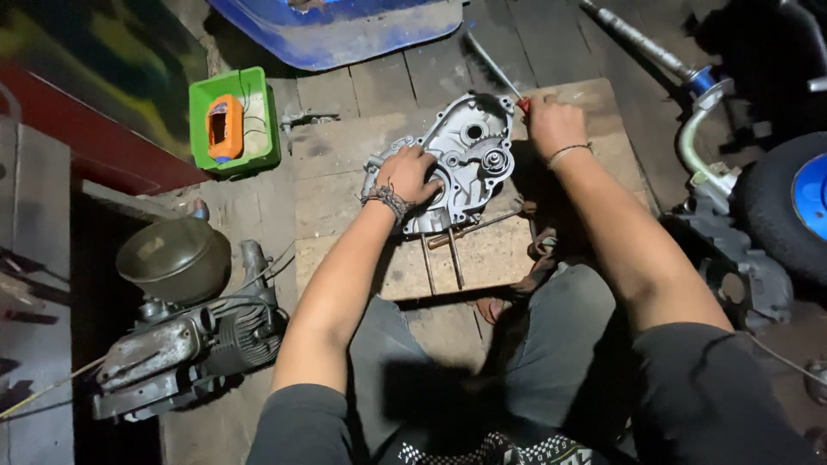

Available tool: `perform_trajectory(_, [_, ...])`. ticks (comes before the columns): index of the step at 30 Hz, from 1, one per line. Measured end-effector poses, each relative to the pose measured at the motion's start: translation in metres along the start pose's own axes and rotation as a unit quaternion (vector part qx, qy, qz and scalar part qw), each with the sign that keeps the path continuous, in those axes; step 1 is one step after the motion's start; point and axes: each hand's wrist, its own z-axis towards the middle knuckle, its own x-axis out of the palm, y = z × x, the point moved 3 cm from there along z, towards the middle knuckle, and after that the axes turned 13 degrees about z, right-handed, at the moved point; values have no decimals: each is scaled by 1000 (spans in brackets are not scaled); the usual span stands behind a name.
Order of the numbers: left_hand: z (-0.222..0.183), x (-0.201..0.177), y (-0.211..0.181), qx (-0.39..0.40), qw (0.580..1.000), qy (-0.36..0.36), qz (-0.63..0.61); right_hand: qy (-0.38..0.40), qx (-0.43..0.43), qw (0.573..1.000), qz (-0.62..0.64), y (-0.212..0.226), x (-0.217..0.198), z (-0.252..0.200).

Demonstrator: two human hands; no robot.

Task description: The person scrubs the interior surfaces of a disassembled engine casing with a red-handled wire brush. They hold the casing steady with the left hand and repeatedly brush the inner walls and recesses.

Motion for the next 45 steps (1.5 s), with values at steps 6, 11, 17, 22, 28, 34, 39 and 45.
perform_trajectory(6, [6,8,1,-9,999,-34,0,57,-42,995,-70,1,15,-8])
perform_trajectory(11, [8,7,3,-13,999,-46,10,16,-24,997,-68,-8,-6,2])
perform_trajectory(17, [10,2,2,-8,999,-48,-3,58,-26,997,-41,14,-31,-10])
perform_trajectory(22, [9,-2,2,-9,999,-52,-1,75,-17,995,-62,-17,5,0])
perform_trajectory(28, [10,-2,0,0,997,-79,16,-17,-8,1000,-23,15,-38,-1])
perform_trajectory(34, [14,8,1,3,995,-94,26,91,-11,994,-59,-2,-13,-10])
perform_trajectory(39, [8,-5,-3,-5,997,-71,17,-16,6,1000,-13,10,-53,-5])
perform_trajectory(45, [10,9,0,-3,997,-69,31,77,-37,993,-84,-10,11,-18])
